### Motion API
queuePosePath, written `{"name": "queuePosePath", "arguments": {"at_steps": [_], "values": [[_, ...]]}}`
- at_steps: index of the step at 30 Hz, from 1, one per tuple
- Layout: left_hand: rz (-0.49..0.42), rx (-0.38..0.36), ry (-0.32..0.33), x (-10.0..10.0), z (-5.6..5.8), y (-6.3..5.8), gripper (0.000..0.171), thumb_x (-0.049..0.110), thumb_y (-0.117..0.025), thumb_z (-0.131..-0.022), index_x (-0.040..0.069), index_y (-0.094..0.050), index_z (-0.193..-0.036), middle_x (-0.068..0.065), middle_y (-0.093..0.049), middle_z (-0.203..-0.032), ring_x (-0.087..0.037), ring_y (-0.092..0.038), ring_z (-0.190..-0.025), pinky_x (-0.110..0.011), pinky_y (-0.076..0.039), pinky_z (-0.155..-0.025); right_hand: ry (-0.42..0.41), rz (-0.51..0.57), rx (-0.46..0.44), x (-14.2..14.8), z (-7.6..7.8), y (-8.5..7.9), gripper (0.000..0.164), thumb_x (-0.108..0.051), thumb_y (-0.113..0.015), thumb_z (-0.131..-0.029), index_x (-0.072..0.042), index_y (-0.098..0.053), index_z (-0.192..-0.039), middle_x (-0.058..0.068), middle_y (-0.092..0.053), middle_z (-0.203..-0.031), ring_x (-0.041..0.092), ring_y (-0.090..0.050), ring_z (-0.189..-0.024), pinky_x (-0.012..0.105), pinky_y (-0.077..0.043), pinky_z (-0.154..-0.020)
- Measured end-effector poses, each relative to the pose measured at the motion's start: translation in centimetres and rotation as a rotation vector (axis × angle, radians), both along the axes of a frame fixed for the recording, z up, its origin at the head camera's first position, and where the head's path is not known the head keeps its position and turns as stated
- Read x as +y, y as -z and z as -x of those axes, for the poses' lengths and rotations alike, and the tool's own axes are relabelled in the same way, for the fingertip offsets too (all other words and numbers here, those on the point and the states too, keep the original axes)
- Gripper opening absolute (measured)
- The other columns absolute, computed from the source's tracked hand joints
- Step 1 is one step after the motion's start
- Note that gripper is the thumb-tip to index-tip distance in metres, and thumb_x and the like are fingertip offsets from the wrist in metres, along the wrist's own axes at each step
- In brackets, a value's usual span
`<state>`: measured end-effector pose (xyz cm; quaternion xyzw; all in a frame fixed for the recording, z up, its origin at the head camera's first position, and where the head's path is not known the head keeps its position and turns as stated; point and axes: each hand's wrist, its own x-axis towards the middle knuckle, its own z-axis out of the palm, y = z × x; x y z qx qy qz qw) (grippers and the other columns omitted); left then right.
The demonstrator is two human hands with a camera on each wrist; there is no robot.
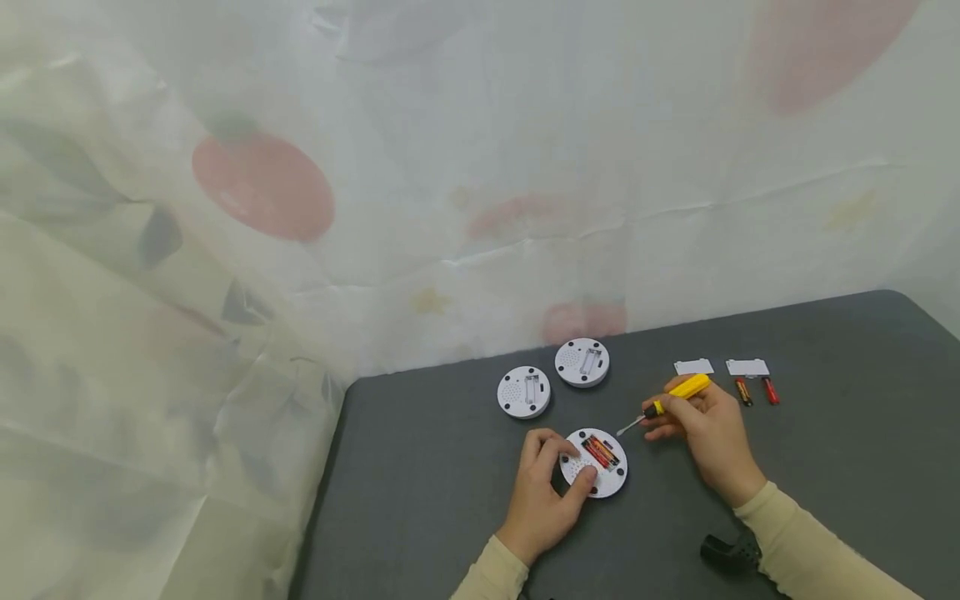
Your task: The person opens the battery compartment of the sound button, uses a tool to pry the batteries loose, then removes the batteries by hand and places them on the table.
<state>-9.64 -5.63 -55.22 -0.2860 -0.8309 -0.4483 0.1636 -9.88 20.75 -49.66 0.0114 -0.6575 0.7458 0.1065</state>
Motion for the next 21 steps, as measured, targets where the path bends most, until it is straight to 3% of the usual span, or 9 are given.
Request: {"name": "queuePosePath", "arguments": {"at_steps": [4, 11, 16, 21], "values": [[0.01, -0.031, -0.019, 0.0, -0.1, 0.0, 0.023, 0.035, -0.082, -0.097, 0.022, -0.07, -0.112, 0.002, -0.048, -0.116, -0.012, -0.054, -0.107, -0.033, -0.051, -0.096, 0.008, -0.105, 0.058, -0.2, -0.2, -0.1, 0.02, 0.001, -0.06, -0.11, 0.017, -0.051, -0.117, 0.024, -0.076, -0.096, 0.039, -0.079, -0.077, 0.047, -0.064, -0.063], [0.005, -0.071, 0.009, 0.0, -0.2, -0.3, 0.03, 0.042, -0.087, -0.093, 0.023, -0.066, -0.104, -0.003, -0.049, -0.124, -0.016, -0.053, -0.117, -0.033, -0.051, -0.099, 0.009, -0.218, 0.146, -0.7, -0.6, -0.3, 0.01, 0.009, -0.065, -0.104, 0.011, -0.058, -0.111, 0.024, -0.076, -0.095, 0.034, -0.078, -0.073, 0.042, -0.064, -0.061], [0.013, -0.158, 0.059, -0.1, -0.3, -0.5, 0.041, 0.046, -0.094, -0.086, 0.024, -0.065, -0.105, -0.005, -0.052, -0.134, -0.017, -0.056, -0.122, -0.034, -0.053, -0.101, -0.026, -0.25, 0.238, -1.5, -1.0, -0.4, 0.018, 0.017, -0.068, -0.098, 0.009, -0.062, -0.112, 0.023, -0.075, -0.096, 0.028, -0.077, -0.073, 0.039, -0.064, -0.062], [0.025, -0.182, 0.075, -0.1, -0.4, -0.9, 0.045, 0.045, -0.097, -0.083, 0.023, -0.064, -0.105, -0.003, -0.052, -0.136, -0.017, -0.057, -0.123, -0.033, -0.054, -0.101, -0.012, -0.34, 0.314, -2.0, -1.2, -0.2, 0.027, 0.019, -0.073, -0.092, 0.001, -0.067, -0.111, 0.018, -0.077, -0.097, 0.023, -0.078, -0.071, 0.034, -0.064, -0.062]]}}
